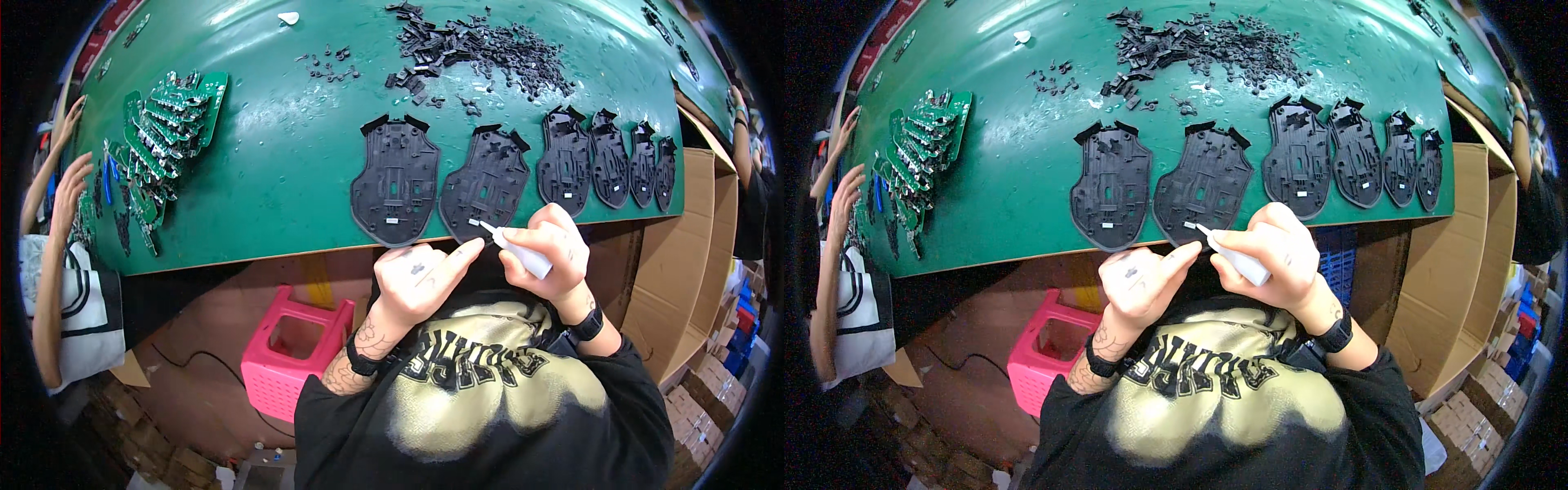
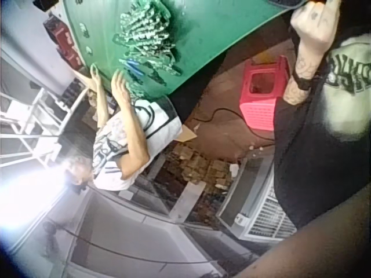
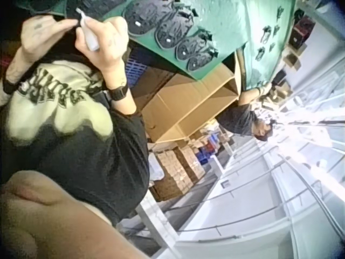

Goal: The person assembles electronic components by hand, applying adhesive to black plastic casings and inserting small black parts. The person works at a green table with circuit boards and other parts, placing finished units into a cardboard box.

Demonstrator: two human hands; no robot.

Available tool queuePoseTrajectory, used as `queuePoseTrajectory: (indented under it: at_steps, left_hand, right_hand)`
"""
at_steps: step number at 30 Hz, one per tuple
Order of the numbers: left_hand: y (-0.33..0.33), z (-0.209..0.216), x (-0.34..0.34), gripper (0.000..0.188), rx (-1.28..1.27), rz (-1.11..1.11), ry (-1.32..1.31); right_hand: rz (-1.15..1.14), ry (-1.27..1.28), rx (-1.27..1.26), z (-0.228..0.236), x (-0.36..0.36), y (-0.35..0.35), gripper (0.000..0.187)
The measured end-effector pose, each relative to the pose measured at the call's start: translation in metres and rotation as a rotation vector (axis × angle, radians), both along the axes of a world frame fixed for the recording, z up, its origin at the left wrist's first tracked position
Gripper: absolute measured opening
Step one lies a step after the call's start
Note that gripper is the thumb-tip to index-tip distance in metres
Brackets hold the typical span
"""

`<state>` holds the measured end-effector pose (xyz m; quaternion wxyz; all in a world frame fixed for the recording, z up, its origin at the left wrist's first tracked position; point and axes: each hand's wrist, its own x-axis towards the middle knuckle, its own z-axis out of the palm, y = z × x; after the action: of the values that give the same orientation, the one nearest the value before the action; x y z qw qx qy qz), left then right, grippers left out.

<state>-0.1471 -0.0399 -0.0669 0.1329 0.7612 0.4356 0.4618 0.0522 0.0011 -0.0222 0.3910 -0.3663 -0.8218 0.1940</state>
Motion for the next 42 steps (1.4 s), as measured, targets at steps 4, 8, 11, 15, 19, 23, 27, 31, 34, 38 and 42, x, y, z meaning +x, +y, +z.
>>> queuePoseTrajectory:
  at_steps: [4,8,11,15,19,23,27,31,34,38,42]
  left_hand:
    - [0.002,0.002,0.002,0.038,0.015,0.014,0.018]
    - [-0.003,0.015,0.011,0.043,0.019,-0.097,0.173]
    - [-0.002,0.029,0.031,0.049,-0.092,-0.223,0.180]
    - [0.007,0.040,0.058,0.049,-0.153,-0.327,0.138]
    - [0.016,0.051,0.077,0.059,-0.235,-0.270,0.226]
    - [0.017,0.045,0.086,0.067,-0.298,-0.245,0.282]
    - [0.017,0.044,0.090,0.066,-0.320,-0.221,0.304]
    - [0.018,0.045,0.091,0.066,-0.316,-0.213,0.314]
    - [0.018,0.046,0.092,0.066,-0.322,-0.213,0.315]
    - [0.020,0.052,0.093,0.066,-0.347,-0.264,0.335]
    - [0.027,0.063,0.105,0.065,-0.315,-0.340,0.320]
  right_hand:
    - [-0.091,0.085,0.018,0.001,0.008,0.001,0.029]
    - [-0.224,0.190,0.095,-0.003,0.036,0.001,0.023]
    - [-0.315,0.221,0.073,-0.005,0.062,-0.001,0.024]
    - [-0.336,0.190,0.037,-0.006,0.082,-0.004,0.025]
    - [-0.337,0.145,0.014,-0.007,0.082,-0.003,0.029]
    - [-0.304,0.122,0.039,-0.005,0.080,0.002,0.034]
    - [-0.314,0.124,0.037,-0.007,0.079,0.004,0.035]
    - [-0.298,0.132,0.037,-0.008,0.081,0.002,0.034]
    - [-0.315,0.142,0.040,-0.008,0.082,0.002,0.033]
    - [-0.394,0.247,0.096,-0.005,0.093,-0.001,0.028]
    - [-0.550,0.370,0.096,-0.001,0.116,-0.003,0.021]
